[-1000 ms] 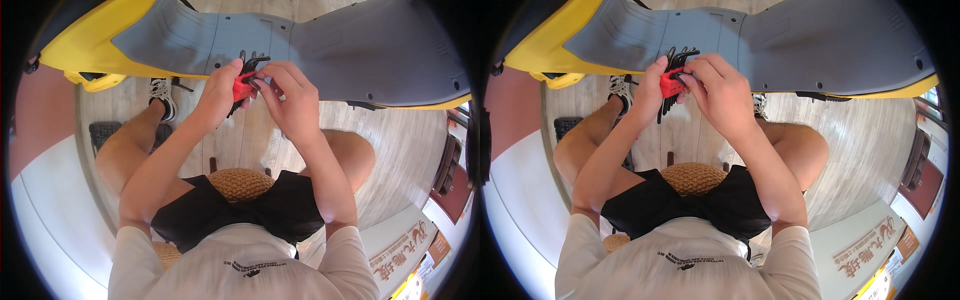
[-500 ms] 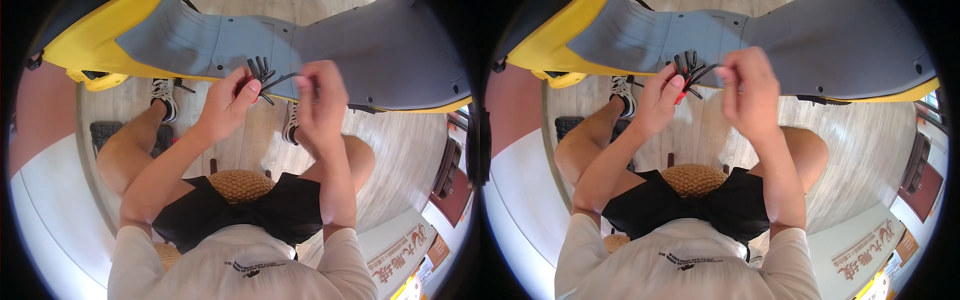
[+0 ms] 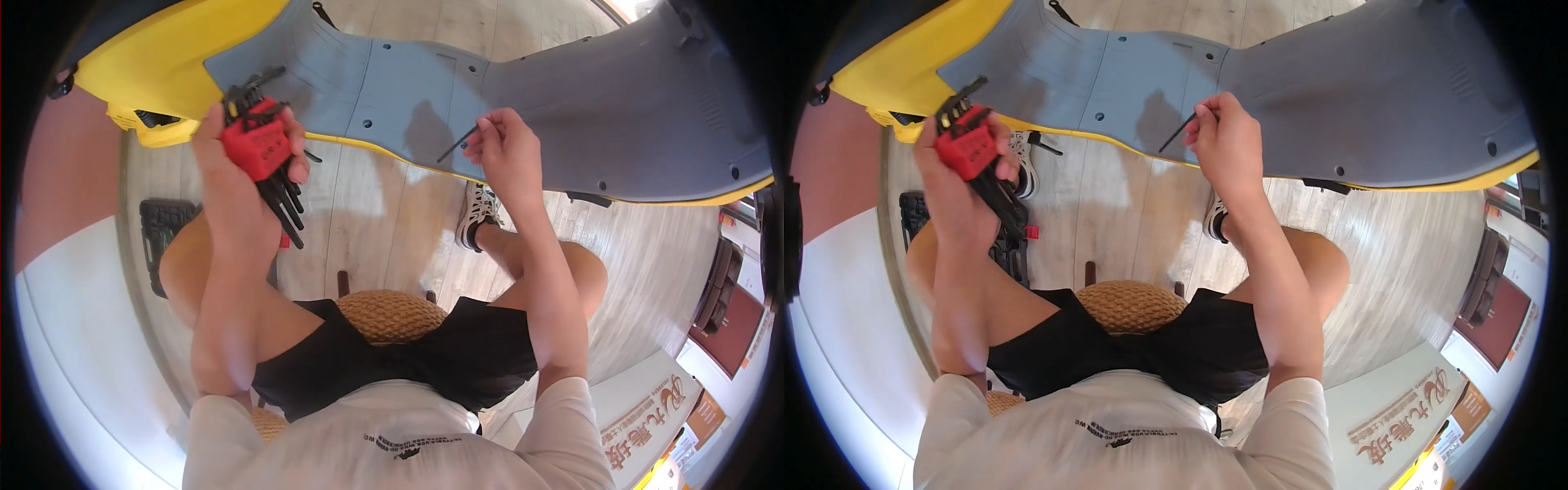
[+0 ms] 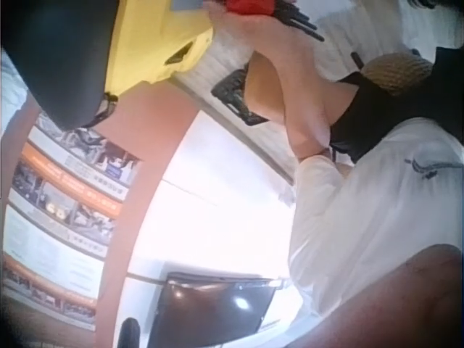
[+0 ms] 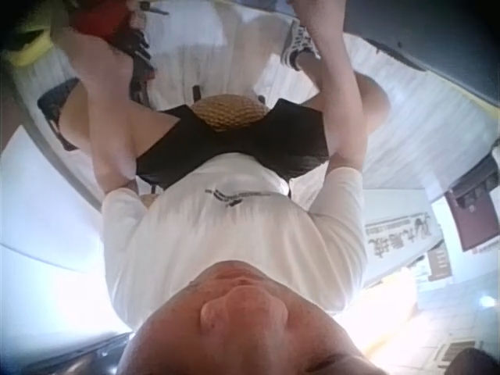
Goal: Using an Allen key set to tighten or remove screws on a scooter panel.
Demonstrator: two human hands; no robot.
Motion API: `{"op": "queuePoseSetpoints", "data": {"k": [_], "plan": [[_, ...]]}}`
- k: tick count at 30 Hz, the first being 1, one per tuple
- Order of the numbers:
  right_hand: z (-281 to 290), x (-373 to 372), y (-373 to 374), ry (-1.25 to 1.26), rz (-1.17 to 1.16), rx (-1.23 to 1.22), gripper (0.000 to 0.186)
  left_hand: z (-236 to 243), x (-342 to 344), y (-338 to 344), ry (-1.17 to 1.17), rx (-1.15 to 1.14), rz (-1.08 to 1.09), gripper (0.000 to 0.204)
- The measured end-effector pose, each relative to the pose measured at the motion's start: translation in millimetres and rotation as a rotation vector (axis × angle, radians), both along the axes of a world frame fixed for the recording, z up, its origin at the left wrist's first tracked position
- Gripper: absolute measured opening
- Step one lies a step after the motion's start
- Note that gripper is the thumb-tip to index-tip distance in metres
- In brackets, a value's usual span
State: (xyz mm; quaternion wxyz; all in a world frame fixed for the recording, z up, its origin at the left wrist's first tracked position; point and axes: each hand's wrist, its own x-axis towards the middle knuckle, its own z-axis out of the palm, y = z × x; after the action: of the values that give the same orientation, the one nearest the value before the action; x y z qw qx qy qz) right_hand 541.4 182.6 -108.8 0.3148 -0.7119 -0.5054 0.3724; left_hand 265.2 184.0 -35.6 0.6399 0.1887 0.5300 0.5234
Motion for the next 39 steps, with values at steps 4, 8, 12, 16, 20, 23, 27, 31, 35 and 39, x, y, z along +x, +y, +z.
{"op": "queuePoseSetpoints", "data": {"k": [4, 8, 12, 16, 20, 23, 27, 31, 35, 39], "plan": [[-24.1, -19.1, 15.3, -0.071, 0.200, 0.096, 0.009, 1.3, -11.4, 13.7, -0.242, 0.042, 0.021, 0.054], [-42.4, -39.9, 32.5, -0.046, 0.347, 0.179, 0.006, -9.3, -5.6, 21.7, -0.322, -0.121, 0.120, 0.049], [-57.0, -64.8, 48.7, -0.127, 0.440, 0.239, 0.007, -10.3, -8.7, 27.1, -0.343, -0.167, 0.184, 0.047], [-68.7, -78.1, 59.1, -0.276, 0.468, 0.203, 0.006, -12.4, -19.5, 31.2, -0.350, -0.078, 0.219, 0.049], [-77.8, -82.7, 68.1, -0.328, 0.483, 0.125, 0.005, -18.8, -26.7, 30.2, -0.351, -0.069, 0.222, 0.049], [-79.7, -83.6, 68.7, -0.381, 0.533, 0.102, 0.006, -21.7, -30.5, 28.4, -0.306, -0.106, 0.207, 0.045], [-78.0, -83.8, 68.1, -0.379, 0.570, 0.096, 0.014, -21.9, -34.1, 26.4, -0.350, -0.148, 0.227, 0.046], [-75.0, -83.4, 68.5, -0.411, 0.584, 0.067, 0.021, -21.9, -35.2, 25.7, -0.342, -0.130, 0.223, 0.047], [-72.1, -83.3, 66.3, -0.399, 0.601, 0.114, 0.025, -23.0, -35.0, 25.7, -0.354, -0.125, 0.224, 0.046], [-71.0, -84.6, 64.1, -0.389, 0.605, 0.107, 0.026, -23.8, -35.3, 26.5, -0.372, -0.148, 0.241, 0.047]]}}
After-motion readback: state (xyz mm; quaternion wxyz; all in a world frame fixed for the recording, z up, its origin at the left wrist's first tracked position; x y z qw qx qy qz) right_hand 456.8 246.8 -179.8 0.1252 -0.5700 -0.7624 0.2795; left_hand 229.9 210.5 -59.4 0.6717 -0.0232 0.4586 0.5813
